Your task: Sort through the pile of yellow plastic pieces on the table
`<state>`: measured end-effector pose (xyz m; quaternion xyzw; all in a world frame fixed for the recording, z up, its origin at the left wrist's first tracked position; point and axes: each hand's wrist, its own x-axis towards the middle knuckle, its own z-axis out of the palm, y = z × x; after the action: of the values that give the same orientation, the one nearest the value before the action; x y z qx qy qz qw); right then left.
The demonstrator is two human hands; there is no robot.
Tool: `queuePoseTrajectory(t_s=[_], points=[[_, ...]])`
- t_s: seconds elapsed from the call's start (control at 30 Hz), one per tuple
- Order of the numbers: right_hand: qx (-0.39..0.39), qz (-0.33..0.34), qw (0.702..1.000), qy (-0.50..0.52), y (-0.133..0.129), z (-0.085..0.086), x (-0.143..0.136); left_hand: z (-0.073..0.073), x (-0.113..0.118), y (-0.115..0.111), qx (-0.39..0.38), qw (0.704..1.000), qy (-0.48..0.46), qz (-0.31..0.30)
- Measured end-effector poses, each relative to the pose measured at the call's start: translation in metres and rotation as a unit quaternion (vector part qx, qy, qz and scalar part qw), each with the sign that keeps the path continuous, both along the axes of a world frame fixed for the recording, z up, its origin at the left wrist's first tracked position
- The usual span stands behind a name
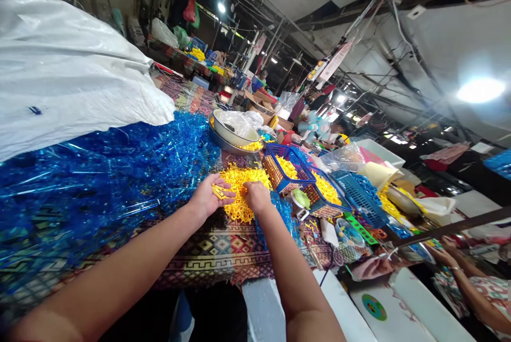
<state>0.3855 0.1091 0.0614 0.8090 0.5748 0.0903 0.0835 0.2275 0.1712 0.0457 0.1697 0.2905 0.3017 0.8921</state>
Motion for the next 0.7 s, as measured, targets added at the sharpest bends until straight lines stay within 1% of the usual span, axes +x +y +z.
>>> queuePoseTrajectory(t_s=[0.1,0.17,0.23,0.33,0.47,0.6,0.7], points=[[0.014,0.009,1.0,-0.016,0.0,-0.004,0.001,-0.001,-0.001,0.001,-0.002,1.0,-0.009,-0.017],[0.051,-0.001,0.999,0.011,0.0,-0.004,0.006,-0.002,0.0,0.001,-0.009,1.0,-0.007,-0.02],[0.091,-0.015,0.994,0.062,0.0,-0.003,0.013,-0.002,0.001,0.001,-0.017,1.0,0.001,-0.014],[0.14,-0.029,0.979,0.144,0.0,-0.004,0.024,-0.002,0.002,-0.001,-0.022,1.0,0.005,-0.005],[0.181,-0.036,0.956,0.228,-0.001,-0.013,0.037,-0.001,0.002,-0.002,-0.019,1.0,-0.003,-0.014],[0.222,-0.044,0.929,0.291,-0.001,-0.023,0.044,-0.001,0.001,-0.003,-0.012,1.0,-0.001,-0.022],[0.246,-0.048,0.913,0.322,-0.001,-0.028,0.046,0.0,0.001,-0.004,-0.011,1.0,-0.002,-0.024]])
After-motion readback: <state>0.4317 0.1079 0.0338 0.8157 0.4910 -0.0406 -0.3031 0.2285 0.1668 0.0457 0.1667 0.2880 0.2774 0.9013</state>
